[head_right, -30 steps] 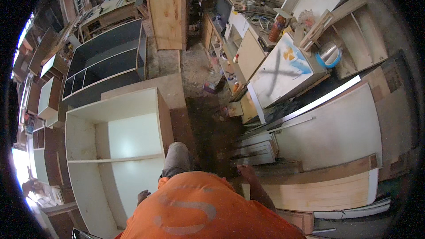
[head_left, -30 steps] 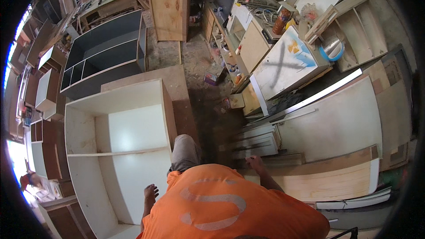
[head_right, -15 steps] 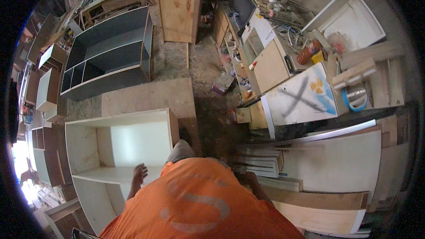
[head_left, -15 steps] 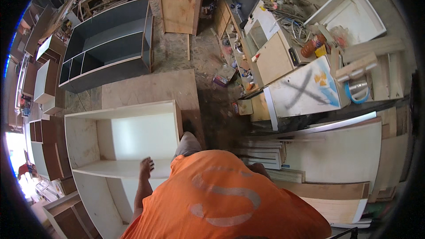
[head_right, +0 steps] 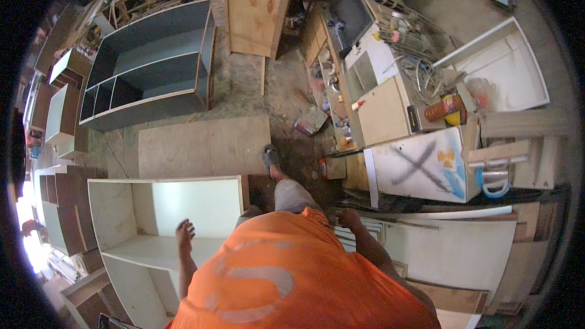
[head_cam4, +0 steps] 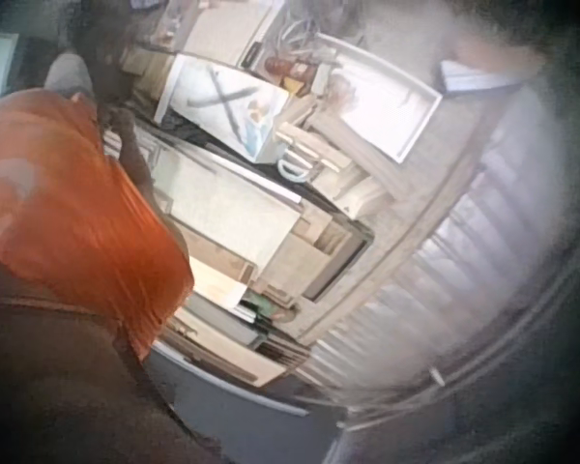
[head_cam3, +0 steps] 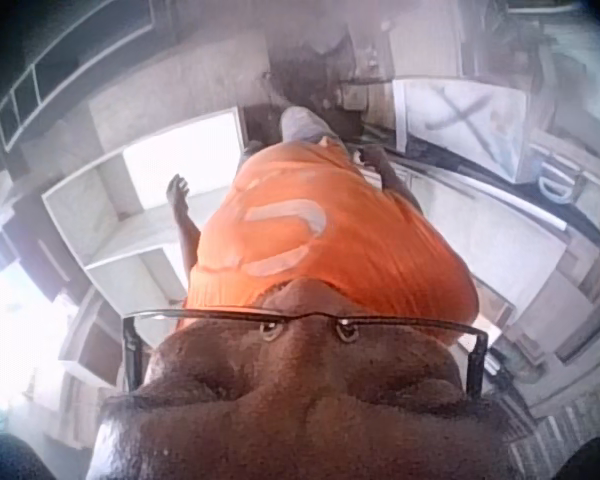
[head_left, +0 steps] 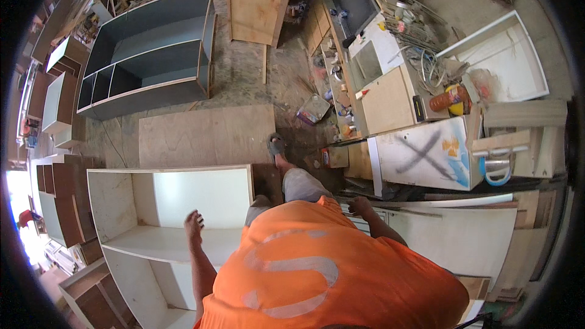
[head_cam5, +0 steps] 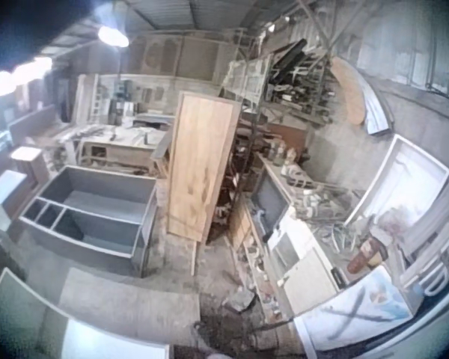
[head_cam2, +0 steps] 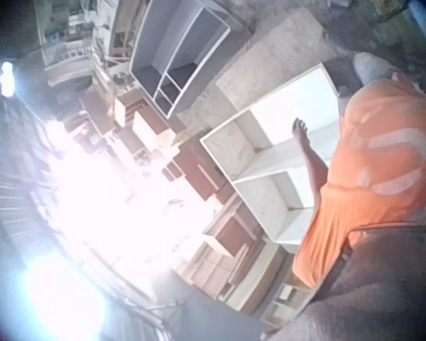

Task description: The person sands the edges of a white cabinet using an electric sander, then applies glue to the edges using a small wooden block. The person works on a cabinet in a workshop environment.

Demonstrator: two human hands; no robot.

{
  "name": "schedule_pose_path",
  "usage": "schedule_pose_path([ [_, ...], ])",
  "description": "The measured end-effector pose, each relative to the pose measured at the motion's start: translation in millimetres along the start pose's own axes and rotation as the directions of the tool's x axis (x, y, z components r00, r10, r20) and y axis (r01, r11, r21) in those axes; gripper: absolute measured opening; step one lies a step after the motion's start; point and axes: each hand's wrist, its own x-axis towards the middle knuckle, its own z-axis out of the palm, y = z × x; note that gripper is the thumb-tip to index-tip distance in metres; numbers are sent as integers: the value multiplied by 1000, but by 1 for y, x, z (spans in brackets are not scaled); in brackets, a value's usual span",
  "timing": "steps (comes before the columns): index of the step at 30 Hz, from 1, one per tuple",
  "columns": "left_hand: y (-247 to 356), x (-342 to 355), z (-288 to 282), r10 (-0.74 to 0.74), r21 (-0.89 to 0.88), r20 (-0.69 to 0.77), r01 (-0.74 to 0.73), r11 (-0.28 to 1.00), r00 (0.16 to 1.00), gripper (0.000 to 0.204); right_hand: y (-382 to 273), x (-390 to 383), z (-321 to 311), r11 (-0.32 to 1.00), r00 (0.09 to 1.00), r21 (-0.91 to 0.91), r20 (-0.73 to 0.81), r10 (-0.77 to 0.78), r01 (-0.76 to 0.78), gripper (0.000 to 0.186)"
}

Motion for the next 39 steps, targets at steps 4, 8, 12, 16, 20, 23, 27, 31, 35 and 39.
schedule_pose_path([
  [4,-38,-20,31,-175,-58,37,177,983,984,35,13,67,-44,959,996,277,-29,79,-68,32],
  [8,-22,-28,74,-202,-29,38,203,979,979,35,-1,154,-105,932,981,305,58,187,-195,42],
  [12,29,-22,121,-251,-157,-25,244,957,968,35,-23,223,-181,829,970,509,56,236,-231,45],
  [16,96,9,153,-196,-38,25,197,980,980,37,-79,261,-269,605,986,790,-3,168,-101,38],
  [20,158,47,171,-151,-62,-32,149,987,988,40,-93,285,-331,604,990,794,-32,140,-60,35],
  [23,182,70,172,-130,-97,-37,125,987,991,41,-87,293,-327,673,994,739,-42,100,-36,31],
  [27,191,85,176,-102,-64,26,104,993,994,42,-66,289,-261,902,976,375,-72,-204,216,49],
  [31,175,105,175,-181,8,84,181,984,980,31,-89,268,-243,824,994,565,-110,17,48,59],
  [35,194,142,204,-277,177,133,252,951,952,30,-105,266,-243,811,970,574,-112,215,-114,63],
  [39,263,188,245,-248,325,232,165,931,941,29,-88,271,-192,900,969,406,-110,222,-160,59],
])
